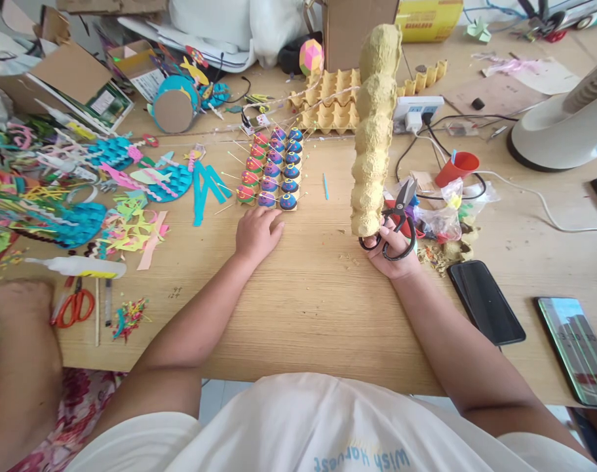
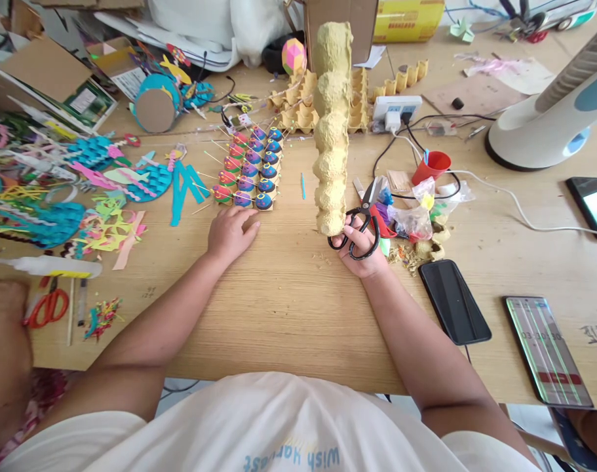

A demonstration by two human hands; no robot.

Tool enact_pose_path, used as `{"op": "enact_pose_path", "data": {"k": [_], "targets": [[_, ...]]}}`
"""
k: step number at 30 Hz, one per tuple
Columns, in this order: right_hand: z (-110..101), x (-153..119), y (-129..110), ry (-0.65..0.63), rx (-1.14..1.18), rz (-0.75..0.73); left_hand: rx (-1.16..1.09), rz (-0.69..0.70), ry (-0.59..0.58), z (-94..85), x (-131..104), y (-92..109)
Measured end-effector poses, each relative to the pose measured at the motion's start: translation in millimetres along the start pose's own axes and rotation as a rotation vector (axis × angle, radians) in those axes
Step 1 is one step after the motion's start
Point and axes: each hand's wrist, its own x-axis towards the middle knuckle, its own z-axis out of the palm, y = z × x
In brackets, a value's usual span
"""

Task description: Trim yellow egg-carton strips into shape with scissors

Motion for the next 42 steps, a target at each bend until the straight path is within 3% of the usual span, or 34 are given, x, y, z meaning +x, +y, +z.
{"op": "enact_pose_path", "data": {"k": [7, 15, 21, 24, 26, 30, 33, 38, 42], "targets": [[0.6, 0.0, -0.4, -0.016, 0.011, 0.004, -0.019, 0.048, -0.007, -1.7, -6.8, 7.6], [0.4, -1.3, -1.1, -0.011, 0.036, 0.020, 0.022, 0.036, -0.004, 6.2, 2.0, 10.2], [1.6, -1.5, -0.6, -0.009, 0.056, 0.035, -0.052, 0.051, 0.002, -6.1, -6.7, 19.0], [1.9, -1.8, 0.1, -0.026, 0.054, 0.042, -0.260, 0.067, 0.027, -10.8, -10.3, 41.2], [1.9, -2.4, 0.5, -0.035, 0.053, 0.048, -0.518, 0.068, 0.031, -9.0, -9.6, 63.1], [1.8, -4.4, 1.2, -0.064, 0.018, 0.040, -1.188, -0.154, -0.110, 2.6, -2.8, 111.2], [0.6, -5.4, 2.4, -0.081, -0.028, 0.025, -1.436, -0.221, -0.142, 12.0, 2.2, 137.4], [-3.7, -4.1, 6.9, -0.070, -0.070, 0.032, -1.657, -0.050, -0.063, 25.5, 2.6, 149.8], [-4.8, -2.7, 9.5, -0.040, -0.083, 0.048, -1.658, -0.056, -0.055, 31.4, -0.2, 145.1]]}}
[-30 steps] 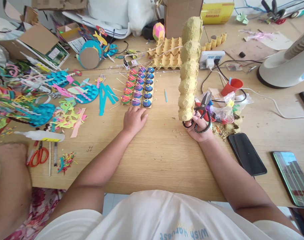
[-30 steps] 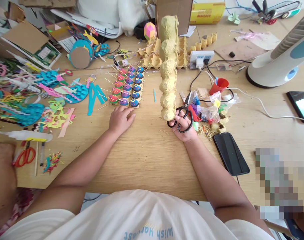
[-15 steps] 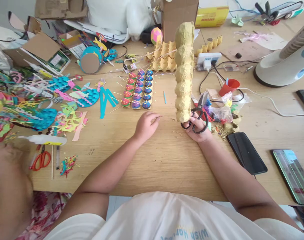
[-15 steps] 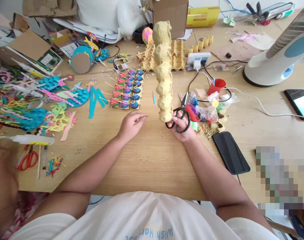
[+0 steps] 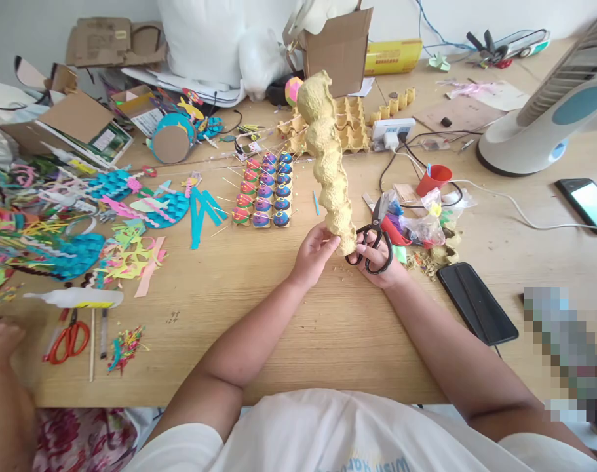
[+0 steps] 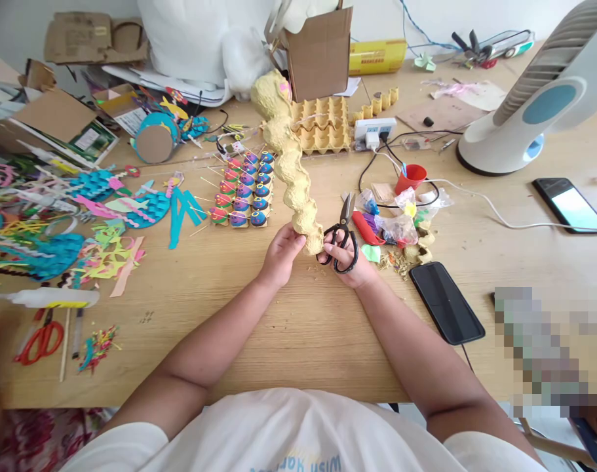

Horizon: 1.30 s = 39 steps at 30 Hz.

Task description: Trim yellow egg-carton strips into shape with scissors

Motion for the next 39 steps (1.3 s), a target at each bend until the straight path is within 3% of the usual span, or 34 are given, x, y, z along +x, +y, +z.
{"op": "enact_pose_path", "data": {"k": [4, 8, 13, 17, 26, 30, 39], "targets": [[1.8, -0.7, 0.4, 0.015, -0.008, 0.013, -0.016, -0.014, -0.013, -3.0, 0.5, -2.4], [2.2, -0.9, 1.8, 0.026, -0.044, 0.001, -0.170, -0.088, -0.017, -4.0, 5.3, -3.5], [4.0, 1.0, 4.7, 0.012, -0.108, -0.053, -0.317, -0.152, -0.122, -7.2, 10.7, 0.6], [7.6, 0.0, 7.0, 0.000, -0.185, -0.090, -0.367, -0.214, -0.134, -7.6, 10.5, 6.4], [11.5, -14.2, 5.1, 0.191, -0.656, -0.412, -0.462, -0.230, -0.036, -7.8, 11.3, 12.8], [7.8, -14.2, 5.9, 0.209, -0.848, -0.539, -0.496, -0.237, 0.004, -13.8, 14.7, 10.1], [5.6, -10.3, -4.6, 0.120, -1.218, -0.576, -0.452, -0.345, -0.003, -20.1, 18.1, 10.7]]}}
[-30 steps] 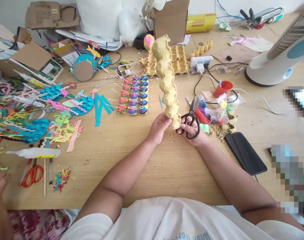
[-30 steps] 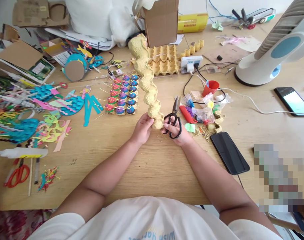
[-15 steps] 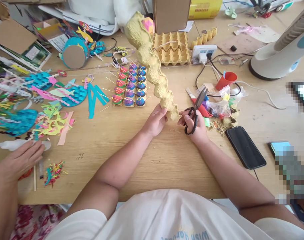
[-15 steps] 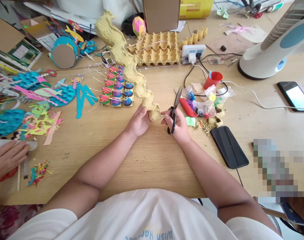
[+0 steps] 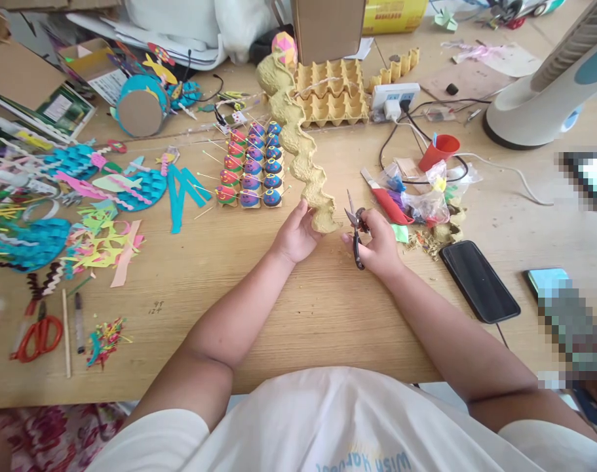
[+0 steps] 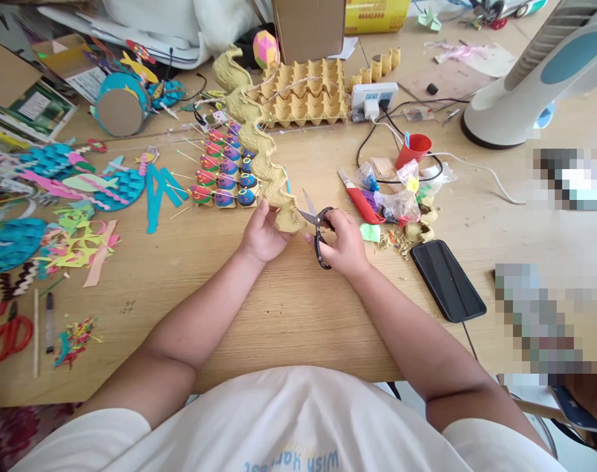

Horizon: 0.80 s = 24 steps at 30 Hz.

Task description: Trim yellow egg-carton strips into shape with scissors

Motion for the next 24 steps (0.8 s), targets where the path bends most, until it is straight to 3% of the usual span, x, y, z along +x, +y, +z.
{"op": "enact_pose_path", "data": {"k": [11, 18, 21, 24], "targets": [[1.5, -1.3, -5.3, -0.093, -0.142, -0.181, -0.056, -0.040, 0.009, 2.4, -5.1, 8.3], [-28.1, 11.4, -18.6, -0.119, -0.175, -0.189, -0.100, -0.087, -0.005, 4.4, -7.4, 9.1], [-33.0, 2.5, -15.9, -0.162, -0.201, -0.145, -0.203, -0.141, -0.071, 4.1, -6.9, 7.1], [-28.9, -11.2, -9.6, -0.161, -0.216, -0.113, -0.213, -0.139, -0.067, 4.6, -6.0, 5.3]]}}
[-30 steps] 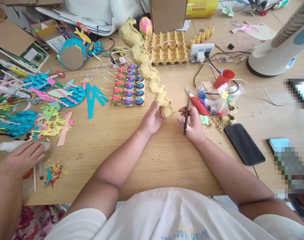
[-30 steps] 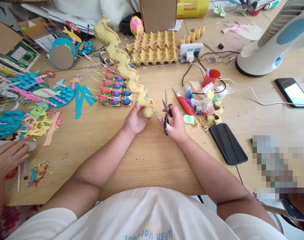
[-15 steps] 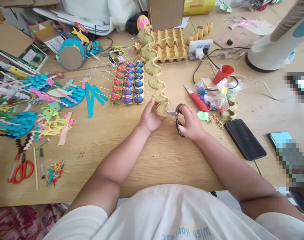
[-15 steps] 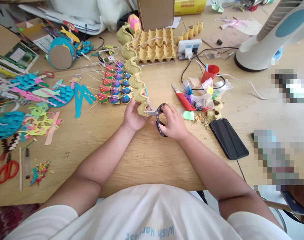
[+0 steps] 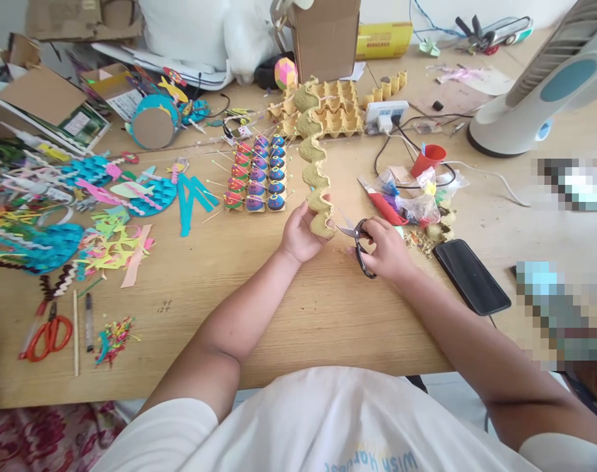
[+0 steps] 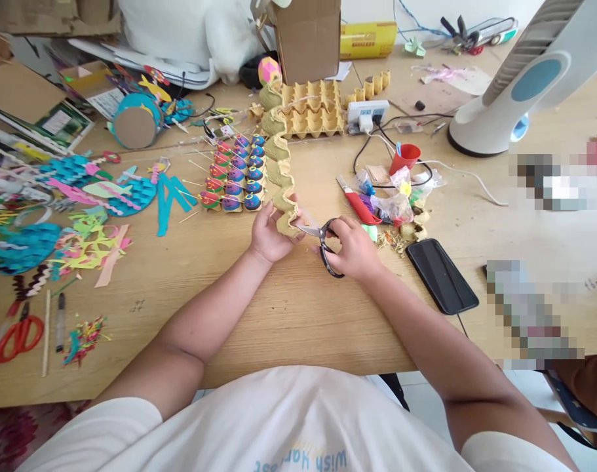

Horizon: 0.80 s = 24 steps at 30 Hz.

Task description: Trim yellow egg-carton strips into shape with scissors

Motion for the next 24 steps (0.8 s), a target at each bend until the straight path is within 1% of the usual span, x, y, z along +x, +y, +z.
{"op": "enact_pose_path", "data": {"k": [2, 4, 7, 14, 15, 17, 19, 22, 24], "targets": [[6.0, -6.7, 1.7, 0.011, -0.038, 0.006, 0.015, -0.013, 0.018, 0.5, 0.8, -0.9], [10.0, -10.3, 2.8, -0.009, -0.086, -0.017, 0.024, -0.019, 0.027, 0.6, 1.4, -1.5], [11.6, -10.9, 4.0, -0.026, -0.131, -0.032, 0.010, -0.008, 0.011, -0.6, 2.1, -2.1], [9.1, -6.6, 6.4, -0.053, -0.025, 0.033, 0.043, -0.019, 0.020, -4.2, 3.2, -2.0], [8.7, -6.9, 6.6, -0.045, 0.012, 0.066, 0.043, -0.017, 0.017, -4.3, 3.4, -2.0], [8.1, -7.7, 7.1, 0.011, 0.139, 0.188, 0.043, 0.001, 0.013, -4.4, 4.0, -2.2], [8.0, -7.2, 8.2, 0.093, 0.361, 0.351, 0.036, 0.013, 0.007, -4.4, 4.6, -2.7], [9.0, -1.9, 12.4, 0.187, 0.767, 0.570, 0.003, 0.002, -0.016, -4.7, 5.4, -3.3], [9.7, 4.6, 17.6, 0.219, 0.911, 0.681, -0.010, -0.003, -0.024, -4.8, 5.7, -3.5]]}}
